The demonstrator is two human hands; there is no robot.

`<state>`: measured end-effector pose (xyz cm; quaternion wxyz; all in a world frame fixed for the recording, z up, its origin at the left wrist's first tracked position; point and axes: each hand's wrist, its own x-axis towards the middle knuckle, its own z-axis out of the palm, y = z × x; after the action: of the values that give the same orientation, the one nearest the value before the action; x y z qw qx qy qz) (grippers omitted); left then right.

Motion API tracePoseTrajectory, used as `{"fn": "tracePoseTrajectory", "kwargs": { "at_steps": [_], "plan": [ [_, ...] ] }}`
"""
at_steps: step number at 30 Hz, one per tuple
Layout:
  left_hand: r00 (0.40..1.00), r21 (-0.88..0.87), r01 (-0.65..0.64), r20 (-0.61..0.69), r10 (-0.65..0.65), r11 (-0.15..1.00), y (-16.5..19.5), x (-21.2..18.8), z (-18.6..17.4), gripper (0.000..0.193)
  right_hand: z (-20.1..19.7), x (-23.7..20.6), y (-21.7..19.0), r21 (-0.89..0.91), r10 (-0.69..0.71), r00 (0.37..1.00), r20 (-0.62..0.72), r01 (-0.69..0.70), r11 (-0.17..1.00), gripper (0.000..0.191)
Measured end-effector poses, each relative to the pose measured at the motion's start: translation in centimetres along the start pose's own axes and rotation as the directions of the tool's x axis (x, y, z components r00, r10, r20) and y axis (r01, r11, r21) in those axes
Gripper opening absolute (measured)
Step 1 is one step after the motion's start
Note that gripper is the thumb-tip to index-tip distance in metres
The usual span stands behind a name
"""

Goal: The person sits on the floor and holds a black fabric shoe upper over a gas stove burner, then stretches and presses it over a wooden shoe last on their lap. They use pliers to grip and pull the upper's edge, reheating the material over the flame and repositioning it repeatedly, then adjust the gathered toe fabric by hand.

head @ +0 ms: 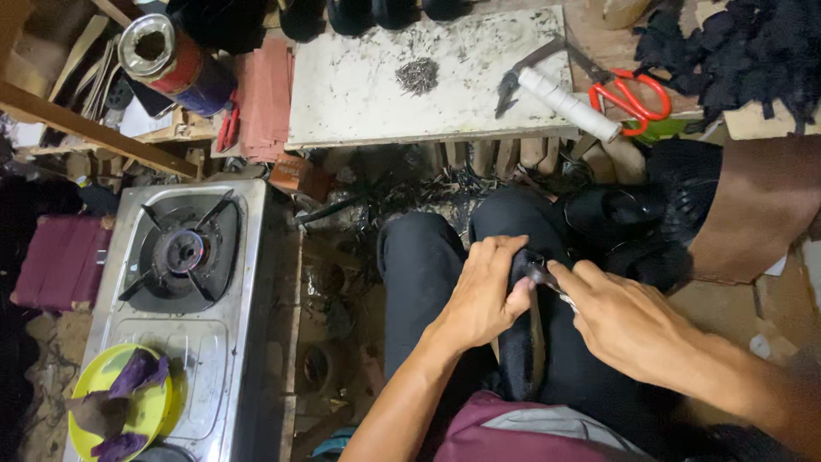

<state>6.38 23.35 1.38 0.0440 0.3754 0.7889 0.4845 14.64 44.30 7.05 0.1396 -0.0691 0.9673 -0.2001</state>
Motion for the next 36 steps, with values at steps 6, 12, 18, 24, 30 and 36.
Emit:
{"fn": "tracePoseTrajectory", "kwargs": {
  "at_steps": [6,12,18,24,30,36],
  "plan": [
    [0.992,-0.257,-0.010,0.119,0.042,0.966,-2.0,0.0,-1.7,0.054,4.8,0.8,-1.1,-0.103,-0.056,0.952,-0.301,0.026,0.994,0.065],
    [0.996,-0.100,0.061,-0.063,-0.067,0.993,-0.6,-0.6,-0.5,0.038,5.5,0.4,-1.8,0.190,0.089,0.960,-0.264,-0.039,0.981,0.058],
    [0.990,0.024,0.088,-0.109,-0.085,0.996,1.4,0.0,0.7,0.038,1.0,-0.4,-1.1,0.234,0.040,0.999,-0.018,-0.034,0.972,0.042],
    [0.996,-0.022,0.019,-0.092,-0.021,1.000,1.0,0.0,-0.4,0.039,2.5,-0.1,-2.6,0.168,0.274,0.961,-0.034,-0.264,0.950,0.052],
    [0.999,-0.017,0.011,-0.053,-0.012,1.000,1.5,-0.3,-0.8,0.046,1.7,-0.3,-1.9,0.277,0.112,0.991,-0.078,-0.086,0.957,0.031],
    [0.998,0.002,0.051,-0.028,-0.051,0.999,1.5,0.0,-0.2,0.047,1.5,-1.2,-1.3,0.067,0.103,0.993,-0.056,-0.099,0.993,0.068]
  ]
}}
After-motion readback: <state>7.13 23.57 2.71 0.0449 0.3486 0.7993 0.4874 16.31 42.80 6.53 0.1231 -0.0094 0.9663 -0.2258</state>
